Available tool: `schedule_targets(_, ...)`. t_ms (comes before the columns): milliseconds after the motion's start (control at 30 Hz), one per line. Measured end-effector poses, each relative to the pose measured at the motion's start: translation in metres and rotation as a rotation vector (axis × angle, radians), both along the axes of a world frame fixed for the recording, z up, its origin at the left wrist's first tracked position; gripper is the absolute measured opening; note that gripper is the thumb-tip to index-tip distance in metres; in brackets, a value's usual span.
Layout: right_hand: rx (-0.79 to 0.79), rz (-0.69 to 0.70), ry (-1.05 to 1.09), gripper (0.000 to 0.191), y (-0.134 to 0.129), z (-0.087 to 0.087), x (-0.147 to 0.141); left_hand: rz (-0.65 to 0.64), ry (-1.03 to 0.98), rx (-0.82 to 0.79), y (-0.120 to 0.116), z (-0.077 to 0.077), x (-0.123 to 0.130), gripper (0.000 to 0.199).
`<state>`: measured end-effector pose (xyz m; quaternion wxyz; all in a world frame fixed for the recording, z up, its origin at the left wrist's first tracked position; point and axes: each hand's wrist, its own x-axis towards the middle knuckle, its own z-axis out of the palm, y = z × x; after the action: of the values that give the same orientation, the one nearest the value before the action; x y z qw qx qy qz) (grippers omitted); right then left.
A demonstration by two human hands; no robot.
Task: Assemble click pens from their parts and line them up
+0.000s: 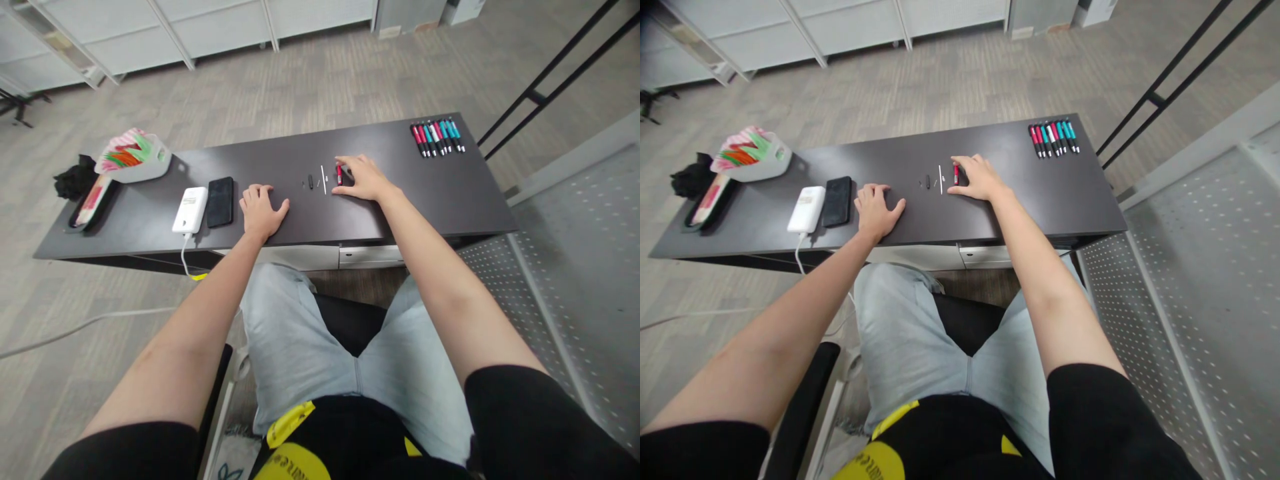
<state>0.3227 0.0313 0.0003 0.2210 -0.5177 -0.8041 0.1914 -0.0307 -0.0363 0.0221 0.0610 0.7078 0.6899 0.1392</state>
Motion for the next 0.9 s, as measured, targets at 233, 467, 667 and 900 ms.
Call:
schedule_targets(233, -0.021, 0.076, 0.114, 0.136, 0.01, 0.004, -0.002, -0.027, -0.051, 0.064, 0.005, -0.013, -0.007, 0.059)
schedule_targets(467, -0.001, 0.016, 0.265, 0.135, 0.005, 0.003, -0.007, -0.051, -0.093, 0.11, 0.009, -0.022, -0.011, 0.058)
schedule_targets(667, 0.03, -0.45, 0.888, 0.108, 0.033, -0.018, 0.023, -0.046, -0.09, 0.101, 0.009, -0.021, -0.01, 0.06)
schedule_targets(900, 0.062, -0.492, 0.874, 0.097, 0.037, -0.024, 0.025, -0.031, -0.076, 0.059, 0.004, -0.012, -0.005, 0.064)
